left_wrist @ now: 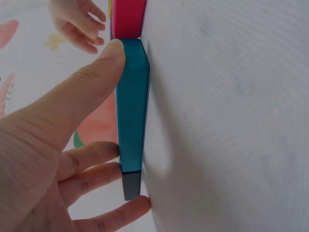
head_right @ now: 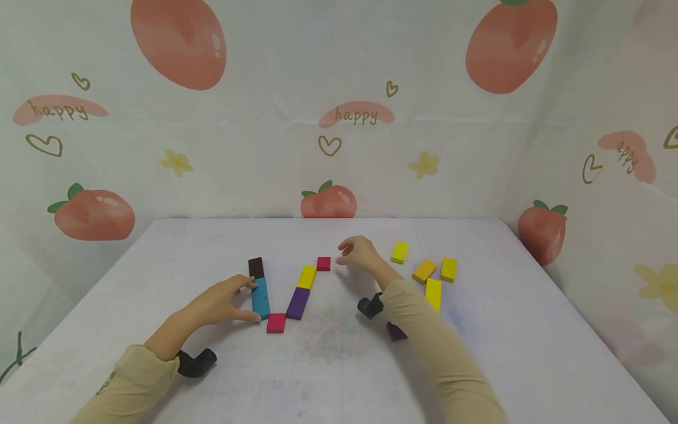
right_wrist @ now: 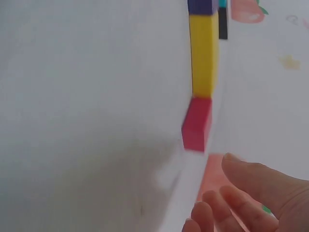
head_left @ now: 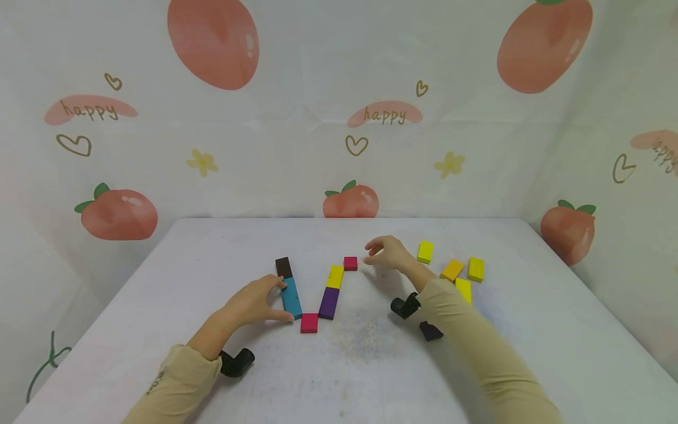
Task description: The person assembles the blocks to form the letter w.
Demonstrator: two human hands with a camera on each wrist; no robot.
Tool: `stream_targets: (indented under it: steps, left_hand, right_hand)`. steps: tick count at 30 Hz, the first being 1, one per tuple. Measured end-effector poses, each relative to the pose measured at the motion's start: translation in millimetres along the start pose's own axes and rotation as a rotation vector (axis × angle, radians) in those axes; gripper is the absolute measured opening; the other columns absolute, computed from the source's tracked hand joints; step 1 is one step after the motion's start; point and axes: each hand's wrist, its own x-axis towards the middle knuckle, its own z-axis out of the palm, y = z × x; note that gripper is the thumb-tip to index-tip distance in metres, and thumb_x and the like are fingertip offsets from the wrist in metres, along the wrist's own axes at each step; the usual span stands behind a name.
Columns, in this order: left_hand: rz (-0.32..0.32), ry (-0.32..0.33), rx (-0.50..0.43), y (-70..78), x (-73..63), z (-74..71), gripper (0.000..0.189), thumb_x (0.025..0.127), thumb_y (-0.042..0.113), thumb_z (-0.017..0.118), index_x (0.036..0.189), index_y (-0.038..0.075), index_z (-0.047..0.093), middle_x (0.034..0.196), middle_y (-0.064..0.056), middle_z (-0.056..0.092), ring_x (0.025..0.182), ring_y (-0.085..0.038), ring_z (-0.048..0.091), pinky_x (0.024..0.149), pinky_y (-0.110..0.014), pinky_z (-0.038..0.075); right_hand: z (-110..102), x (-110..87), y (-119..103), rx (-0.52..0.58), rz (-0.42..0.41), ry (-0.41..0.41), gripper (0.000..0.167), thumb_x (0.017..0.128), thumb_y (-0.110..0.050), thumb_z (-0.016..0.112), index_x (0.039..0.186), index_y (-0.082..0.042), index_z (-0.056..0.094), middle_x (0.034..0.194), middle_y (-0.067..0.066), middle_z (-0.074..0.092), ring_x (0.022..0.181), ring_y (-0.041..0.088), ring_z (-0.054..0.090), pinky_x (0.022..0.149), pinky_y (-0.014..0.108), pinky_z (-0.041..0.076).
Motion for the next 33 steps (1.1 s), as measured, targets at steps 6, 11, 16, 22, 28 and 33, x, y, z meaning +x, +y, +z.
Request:
stream_targets:
  steps: [6,11,16,22,28,33]
  left_hand:
    - [-0.002,0.000,-0.006,-0.5,0.4,0.0,0.071,0.069,0.041,0.079,0.122,0.000,0.055,0.132,-0.020,0.052,0.124,-0.039,0.047,0.102,-0.053,0.042]
    - [-0.002,-0.001,-0.005,-0.2,0.5,-0.8,0.070,0.069,0.041,0.079,0.122,0.000,0.055,0.132,-0.019,0.052,0.123,-0.039,0.048,0.103,-0.053,0.041]
    - [-0.001,-0.002,-0.004,0.2,0.0,-1.1,0.070,0.069,0.041,0.079,0.121,0.000,0.055,0.132,-0.019,0.052,0.123,-0.038,0.048,0.103,-0.053,0.042]
    - [0.003,0.001,-0.015,0.2,0.5,-0.4,0.070,0.069,0.041,0.079,0.121,0.000,0.055,0.131,-0.019,0.053,0.123,-0.038,0.048,0.103,-0.052,0.042]
    - [-0.003,0.000,-0.019,-0.1,0.2,-0.1,0.071,0.069,0.042,0.079,0.122,0.001,0.055,0.132,-0.018,0.053,0.123,-0.038,0.048,0.103,-0.052,0.042]
    - [-0.013,-0.002,-0.022,0.3,-0.3,-0.8,0.070,0.069,0.041,0.079,0.122,0.001,0.055,0.133,-0.018,0.052,0.124,-0.038,0.048,0.103,-0.052,0.042]
  right_hand:
    - [-24,-4.7,19,-0.013,-0.004,0.079,0.040,0.082,-0.018,0.069,0.116,0.002,0.061,0.107,0.019,0.065,0.100,0.030,0.056,0.081,0.032,0.051]
    - [-43,-10.3,39,-0.031,0.004,0.135,0.044,0.082,-0.016,0.067,0.119,0.006,0.057,0.112,0.025,0.062,0.105,0.036,0.056,0.089,0.039,0.049]
    - [-55,-13.6,54,-0.038,0.083,0.143,0.049,0.085,-0.018,0.065,0.125,0.007,0.050,0.123,0.028,0.054,0.113,0.039,0.049,0.101,0.048,0.041]
    - [-61,-18.0,65,-0.029,0.172,0.137,0.054,0.086,-0.019,0.063,0.130,0.006,0.043,0.131,0.029,0.045,0.118,0.041,0.043,0.106,0.049,0.037]
    - [-61,-16.7,74,-0.023,0.217,0.112,0.059,0.086,-0.019,0.064,0.133,0.006,0.039,0.136,0.029,0.038,0.121,0.041,0.039,0.108,0.051,0.035]
    - [-60,-15.2,75,-0.048,0.229,0.105,0.063,0.084,-0.020,0.065,0.134,0.007,0.037,0.137,0.030,0.036,0.121,0.042,0.038,0.109,0.051,0.034]
